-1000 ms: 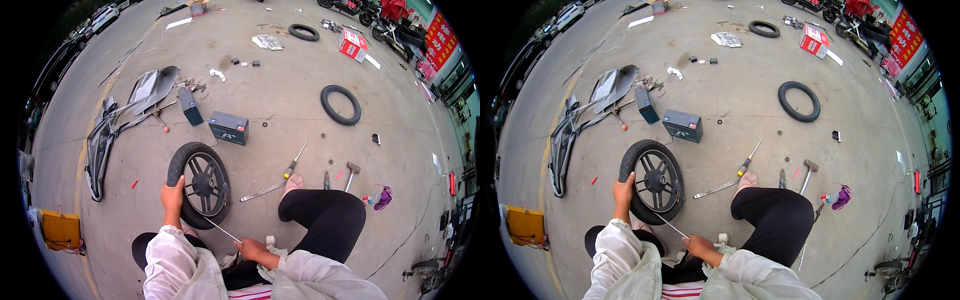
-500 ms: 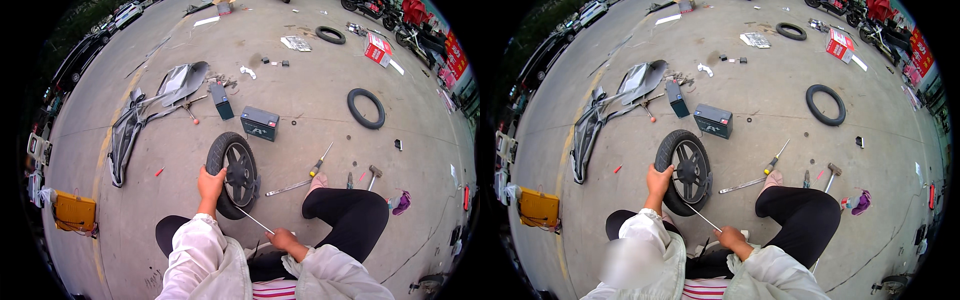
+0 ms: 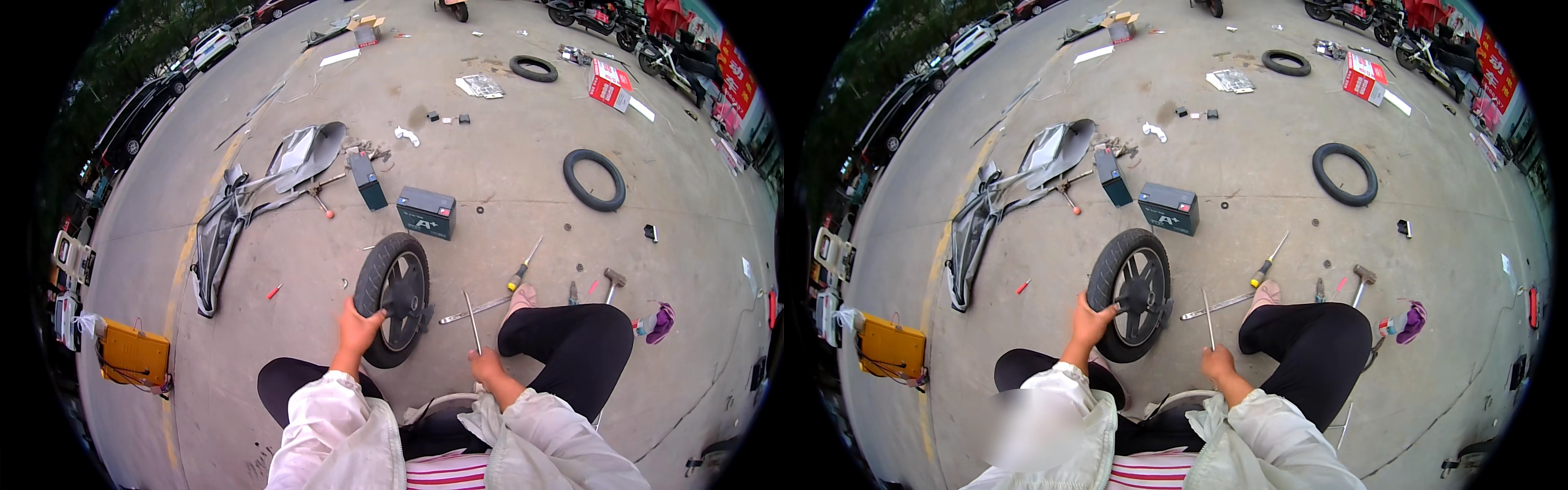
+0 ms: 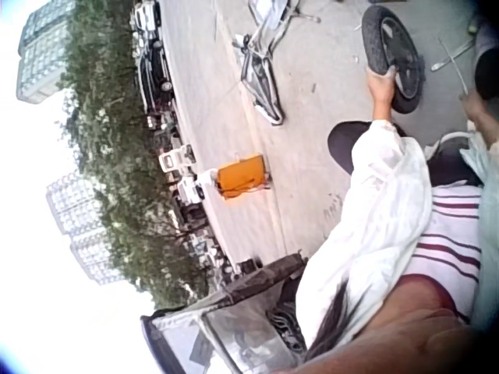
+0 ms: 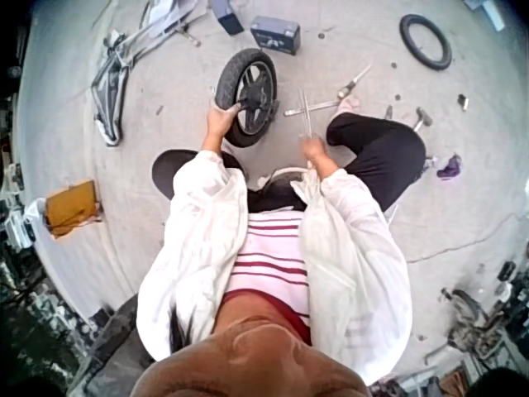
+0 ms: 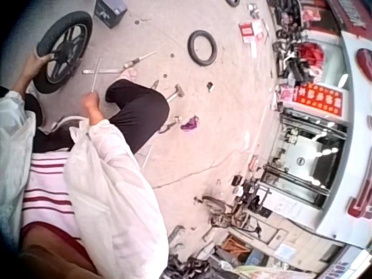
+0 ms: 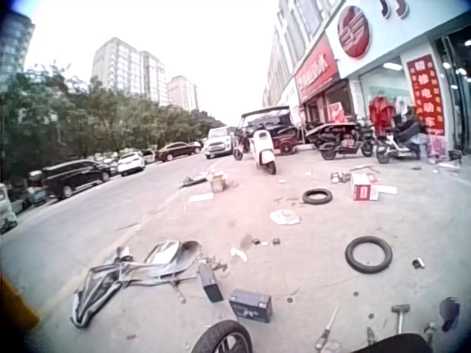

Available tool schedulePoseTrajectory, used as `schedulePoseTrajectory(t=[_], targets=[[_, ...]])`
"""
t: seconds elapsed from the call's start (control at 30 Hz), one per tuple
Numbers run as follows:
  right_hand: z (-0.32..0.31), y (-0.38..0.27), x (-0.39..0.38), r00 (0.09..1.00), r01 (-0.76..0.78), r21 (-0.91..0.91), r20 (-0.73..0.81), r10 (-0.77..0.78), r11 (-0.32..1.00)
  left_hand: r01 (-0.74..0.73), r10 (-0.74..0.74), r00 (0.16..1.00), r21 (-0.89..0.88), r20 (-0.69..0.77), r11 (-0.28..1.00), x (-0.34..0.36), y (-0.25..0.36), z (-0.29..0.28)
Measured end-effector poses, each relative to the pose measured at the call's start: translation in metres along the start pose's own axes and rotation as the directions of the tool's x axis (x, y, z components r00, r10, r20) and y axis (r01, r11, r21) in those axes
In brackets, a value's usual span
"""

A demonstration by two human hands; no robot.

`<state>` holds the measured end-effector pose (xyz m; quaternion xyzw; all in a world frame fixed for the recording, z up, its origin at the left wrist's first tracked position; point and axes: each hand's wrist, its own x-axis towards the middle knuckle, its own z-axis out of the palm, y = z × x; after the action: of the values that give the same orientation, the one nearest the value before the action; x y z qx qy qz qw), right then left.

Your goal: The person sits on the ground and uses a tire lever to pry a tire off a wheel rim. They repeatedly insert the lever between the tire bead and rim, rotating the tire to work around the circumference until the tire is removed.

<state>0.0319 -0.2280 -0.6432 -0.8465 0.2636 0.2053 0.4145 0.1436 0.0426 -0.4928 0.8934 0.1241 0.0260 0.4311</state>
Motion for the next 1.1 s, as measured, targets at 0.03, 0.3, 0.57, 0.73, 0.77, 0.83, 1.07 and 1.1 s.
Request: schedulePoseTrajectory(t=[0.03, 0.3, 0.57, 0.73, 0.77, 0.83, 1.07, 1.1], targets=[[0.013, 0.014, 0.016, 0.992, -0.122, 0.037, 0.038, 0.120, 0.992, -0.003, 0.003, 1.000, 0.004, 0.008, 1.000, -0.007, 0.000, 0.002], [0.042, 0.071, 0.077, 0.967, -0.066, -0.307, 0.215, 0.137, 0.949, 0.022, -0.038, 0.994, 0.151, 0.106, 0.988, -0.046, 0.014, 0.013], [0.007, -0.018, 0.017, 0.900, 0.310, -0.708, 0.434, 0.046, 0.635, -0.149, 0.149, 0.989, 0.013, 0.018, 0.989, -0.069, 0.001, 0.000], [0.001, -0.045, -0.010, 0.948, -0.116, -0.414, 0.224, 0.224, 0.903, 0.028, -0.051, 0.993, 0.206, 0.105, 0.978, -0.072, 0.007, -0.009], [0.001, -0.049, -0.009, 0.975, -0.009, -0.336, 0.207, 0.083, 0.942, 0.038, -0.072, 0.989, 0.248, 0.129, 0.968, -0.070, 0.013, -0.006], [0.001, -0.057, -0.006, 0.970, 0.224, -0.190, 0.139, -0.200, 0.956, 0.024, -0.088, 0.973, 0.281, 0.215, 0.959, -0.070, 0.027, -0.003], [-0.030, -0.163, -0.031, 0.937, -0.019, 0.844, 0.202, -0.285, 0.536, -0.046, -0.071, 0.861, 0.216, 0.503, 0.975, -0.105, 0.028, -0.004], [-0.032, -0.167, -0.024, 0.931, -0.060, 0.876, 0.222, -0.291, 0.478, -0.090, -0.042, 0.853, 0.227, 0.520, 0.970, -0.110, 0.031, -0.001]])
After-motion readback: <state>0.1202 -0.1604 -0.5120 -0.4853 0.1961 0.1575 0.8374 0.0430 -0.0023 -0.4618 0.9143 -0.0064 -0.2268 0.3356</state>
